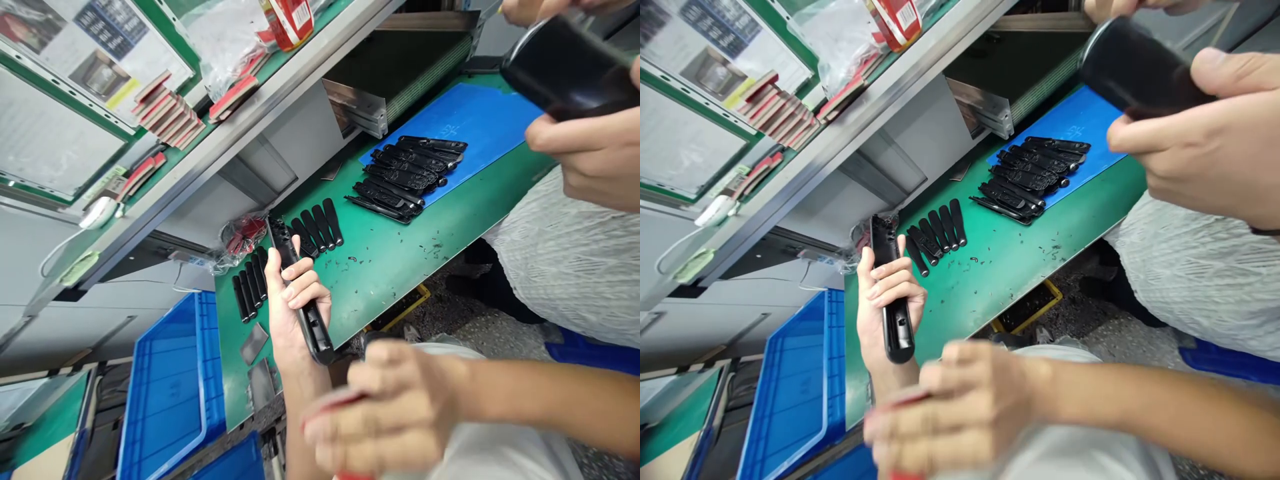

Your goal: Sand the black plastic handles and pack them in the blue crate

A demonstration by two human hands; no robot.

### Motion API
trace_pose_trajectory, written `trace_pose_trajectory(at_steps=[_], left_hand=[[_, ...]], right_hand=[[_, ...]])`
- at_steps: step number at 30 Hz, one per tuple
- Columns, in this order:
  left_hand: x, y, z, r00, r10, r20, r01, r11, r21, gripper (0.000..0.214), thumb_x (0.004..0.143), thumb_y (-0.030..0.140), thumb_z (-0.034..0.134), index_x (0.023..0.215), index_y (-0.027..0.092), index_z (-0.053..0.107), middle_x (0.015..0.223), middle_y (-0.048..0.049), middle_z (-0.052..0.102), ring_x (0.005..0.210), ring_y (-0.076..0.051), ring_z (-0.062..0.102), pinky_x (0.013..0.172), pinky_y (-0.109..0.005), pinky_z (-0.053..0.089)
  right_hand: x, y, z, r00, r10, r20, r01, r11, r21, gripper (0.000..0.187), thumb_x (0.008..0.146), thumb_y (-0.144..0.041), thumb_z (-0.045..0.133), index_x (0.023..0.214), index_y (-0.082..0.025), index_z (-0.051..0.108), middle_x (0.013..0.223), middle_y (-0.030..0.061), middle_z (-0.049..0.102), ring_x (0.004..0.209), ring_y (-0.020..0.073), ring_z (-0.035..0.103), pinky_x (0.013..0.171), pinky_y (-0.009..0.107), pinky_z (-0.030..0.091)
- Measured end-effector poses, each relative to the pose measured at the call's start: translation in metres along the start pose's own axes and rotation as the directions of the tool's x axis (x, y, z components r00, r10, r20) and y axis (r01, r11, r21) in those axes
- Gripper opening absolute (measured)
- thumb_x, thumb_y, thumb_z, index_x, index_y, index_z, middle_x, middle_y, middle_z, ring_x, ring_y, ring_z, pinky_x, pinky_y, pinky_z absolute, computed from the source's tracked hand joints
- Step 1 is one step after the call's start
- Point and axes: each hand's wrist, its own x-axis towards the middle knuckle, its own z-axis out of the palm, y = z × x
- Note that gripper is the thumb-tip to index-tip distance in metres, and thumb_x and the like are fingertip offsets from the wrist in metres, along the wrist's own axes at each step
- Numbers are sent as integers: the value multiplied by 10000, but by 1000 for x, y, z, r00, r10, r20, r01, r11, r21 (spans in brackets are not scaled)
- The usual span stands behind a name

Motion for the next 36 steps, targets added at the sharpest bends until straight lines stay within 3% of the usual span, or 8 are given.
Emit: trace_pose_trajectory(at_steps=[6,10,14,22,27,29,33,36], left_hand=[[1,25,-1,982,142,128,-122,981,-151,457,988,331,459,1367,79,418,648,79,491,514,-47,536,495,-81,474],[-12,25,11,980,181,77,-172,978,-116,399,997,294,413,1356,120,436,802,22,537,587,-53,530,510,-109,465],[-18,12,18,979,204,-3,-203,972,-117,350,1052,268,305,1348,135,434,816,18,585,511,-32,501,463,-97,429],[-16,0,18,968,246,-38,-245,969,30,304,1070,290,289,1286,175,471,753,50,604,440,-10,472,411,-82,376],[-16,1,16,970,243,-30,-240,968,68,315,1068,303,299,1310,184,462,766,45,586,464,-21,470,425,-109,388],[-16,3,15,964,263,-42,-260,964,60,317,1067,301,301,1308,175,464,768,40,567,466,-24,465,425,-117,390],[-14,9,10,956,287,-64,-286,958,21,306,1061,298,329,1302,159,458,759,41,543,456,-28,458,413,-122,394],[-13,17,3,930,353,-100,-354,935,9,280,1059,294,339,1287,173,450,737,53,521,443,-36,439,402,-135,391]], right_hand=[[0,4,0,996,69,-63,-58,985,160,242,947,-302,576,1147,-244,699,1310,-53,675,894,116,692,702,282,544],[-6,9,-12,829,530,-180,-466,832,301,439,998,-238,462,1432,-177,482,1433,137,578,1266,261,589,964,487,486],[-7,2,-11,786,597,-162,-485,757,438,417,1035,-274,393,1440,-212,478,1427,144,581,1262,269,590,969,491,477],[0,2,-11,851,503,-153,-422,827,370,427,1047,-256,355,1465,-201,426,1420,134,591,1275,224,598,965,455,470],[2,-3,-8,992,130,3,-129,985,118,300,974,-318,531,1221,-213,665,1369,-19,631,891,158,704,699,342,528],[3,-4,-5,995,-9,96,-3,991,134,238,944,-375,576,1085,-260,730,1334,-92,649,742,107,660,559,291,484],[4,0,3,986,117,-121,-116,993,15,277,938,-316,573,1144,-200,717,1348,8,645,907,162,689,672,325,516],[-1,-6,11,998,-11,-64,17,995,101,248,896,-341,622,1050,-210,765,1354,-23,644,788,132,642,579,298,471]])
